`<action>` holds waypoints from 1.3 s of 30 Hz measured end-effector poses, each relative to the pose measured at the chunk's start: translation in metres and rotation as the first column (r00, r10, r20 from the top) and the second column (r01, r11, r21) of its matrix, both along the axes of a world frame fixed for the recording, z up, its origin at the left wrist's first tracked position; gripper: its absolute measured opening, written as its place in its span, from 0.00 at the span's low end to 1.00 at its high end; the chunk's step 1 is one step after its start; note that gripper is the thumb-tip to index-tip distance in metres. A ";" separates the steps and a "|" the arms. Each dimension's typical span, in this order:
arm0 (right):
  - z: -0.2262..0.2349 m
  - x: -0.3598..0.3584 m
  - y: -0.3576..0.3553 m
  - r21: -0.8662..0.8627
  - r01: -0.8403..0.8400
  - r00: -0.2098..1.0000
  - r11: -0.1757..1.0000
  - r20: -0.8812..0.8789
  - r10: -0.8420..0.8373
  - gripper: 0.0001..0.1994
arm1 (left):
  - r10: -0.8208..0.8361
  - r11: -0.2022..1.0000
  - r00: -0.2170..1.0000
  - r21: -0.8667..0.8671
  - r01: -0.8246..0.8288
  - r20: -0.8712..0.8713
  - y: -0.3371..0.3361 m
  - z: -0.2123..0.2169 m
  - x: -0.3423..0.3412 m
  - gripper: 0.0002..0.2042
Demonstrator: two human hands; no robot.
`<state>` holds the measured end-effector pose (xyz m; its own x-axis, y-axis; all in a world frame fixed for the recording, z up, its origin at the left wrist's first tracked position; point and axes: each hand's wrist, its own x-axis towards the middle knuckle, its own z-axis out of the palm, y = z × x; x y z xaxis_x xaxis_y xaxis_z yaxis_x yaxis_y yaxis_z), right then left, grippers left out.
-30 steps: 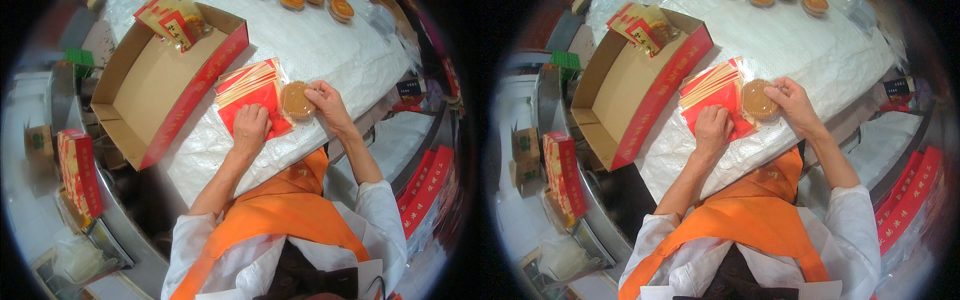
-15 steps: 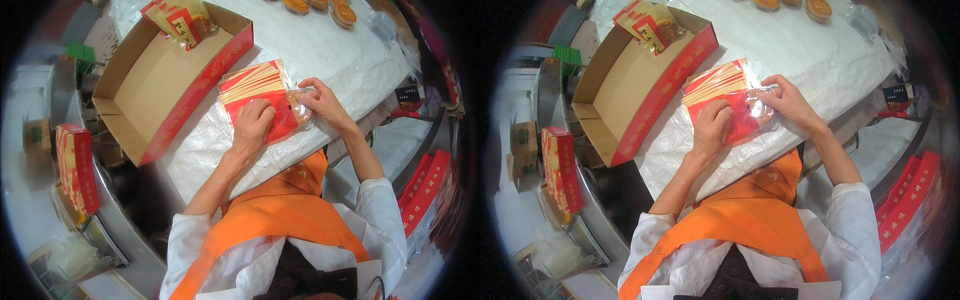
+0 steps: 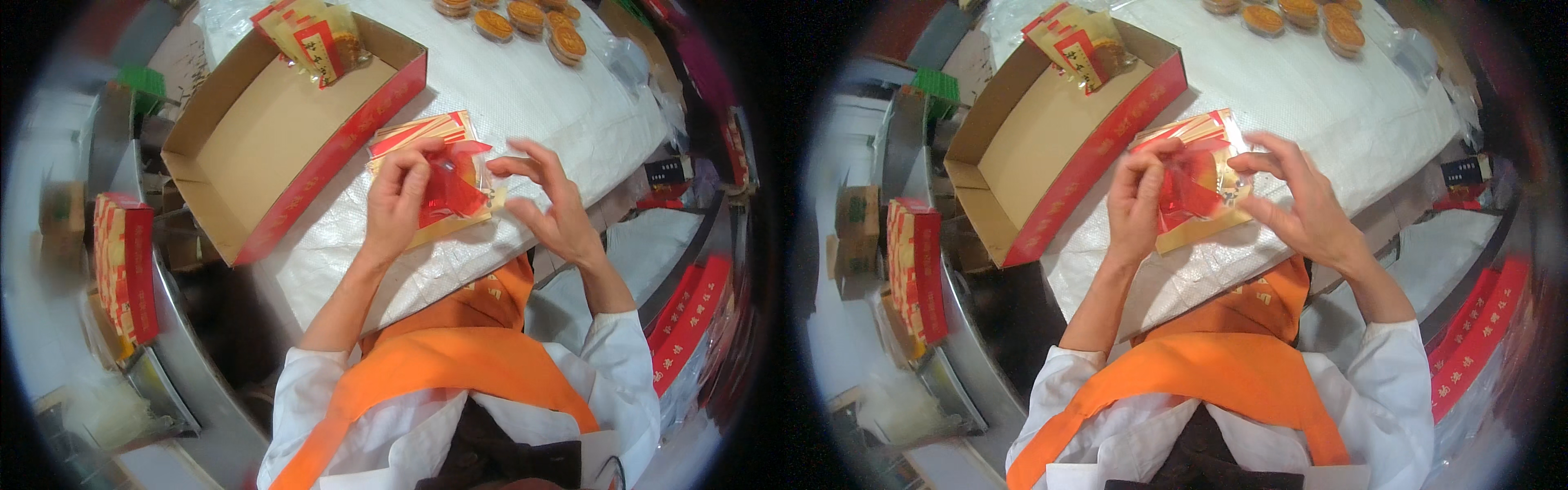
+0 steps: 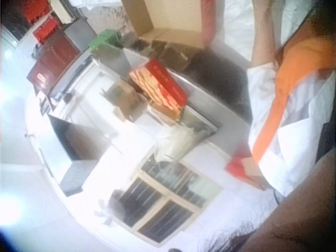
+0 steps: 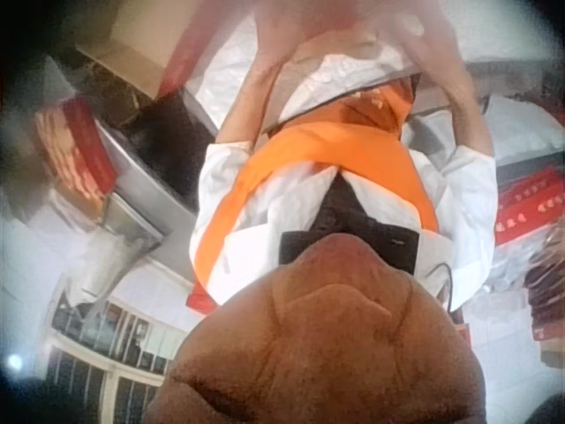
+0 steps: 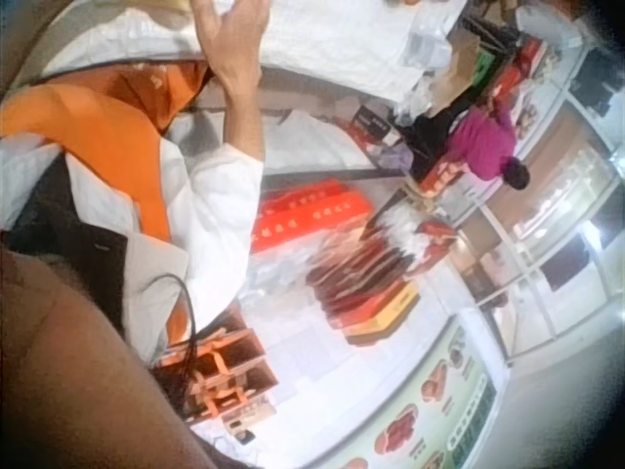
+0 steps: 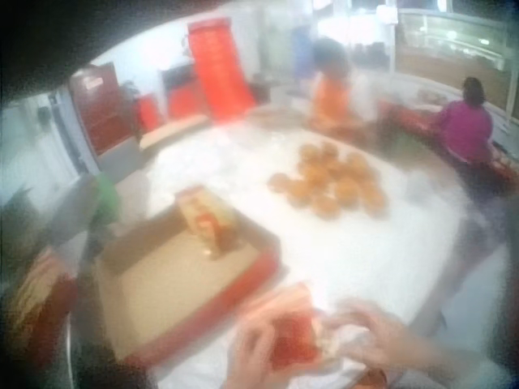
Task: The person wraps individual mooncakes in small paper wrappers and places them into a red box. The person repeatedly picks up a mooncake, wraps it, and arranges it in the box.
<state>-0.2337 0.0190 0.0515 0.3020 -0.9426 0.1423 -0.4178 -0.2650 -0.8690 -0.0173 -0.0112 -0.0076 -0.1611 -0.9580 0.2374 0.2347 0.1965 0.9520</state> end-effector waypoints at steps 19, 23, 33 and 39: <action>0.076 0.030 -0.076 -0.865 -0.161 0.967 0.476 -0.235 -0.100 0.13 | -0.084 0.987 0.896 -0.087 0.136 0.437 -0.076 0.083 0.015 0.19; 0.066 -0.008 -0.106 -0.874 0.107 0.983 0.474 0.021 -0.184 0.12 | 0.163 0.983 0.959 -0.125 -0.137 0.232 -0.129 0.085 0.050 0.14; -0.097 -0.083 -0.211 -0.429 0.233 0.782 0.873 -0.451 -0.430 0.18 | 0.521 0.849 0.497 -0.484 -0.213 0.694 -0.216 -0.030 0.075 0.19; -0.123 -0.059 -0.276 -0.534 0.235 0.703 0.812 -0.484 -0.522 0.24 | 0.379 0.916 0.652 -0.165 -0.366 0.657 -0.208 -0.033 0.082 0.20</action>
<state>-0.2929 -0.2566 -0.0716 0.0864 -0.8858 0.4560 -0.9394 -0.2248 -0.2587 0.0645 -0.2192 -0.0410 0.0876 -0.9700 0.2268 -0.5508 0.1426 0.8224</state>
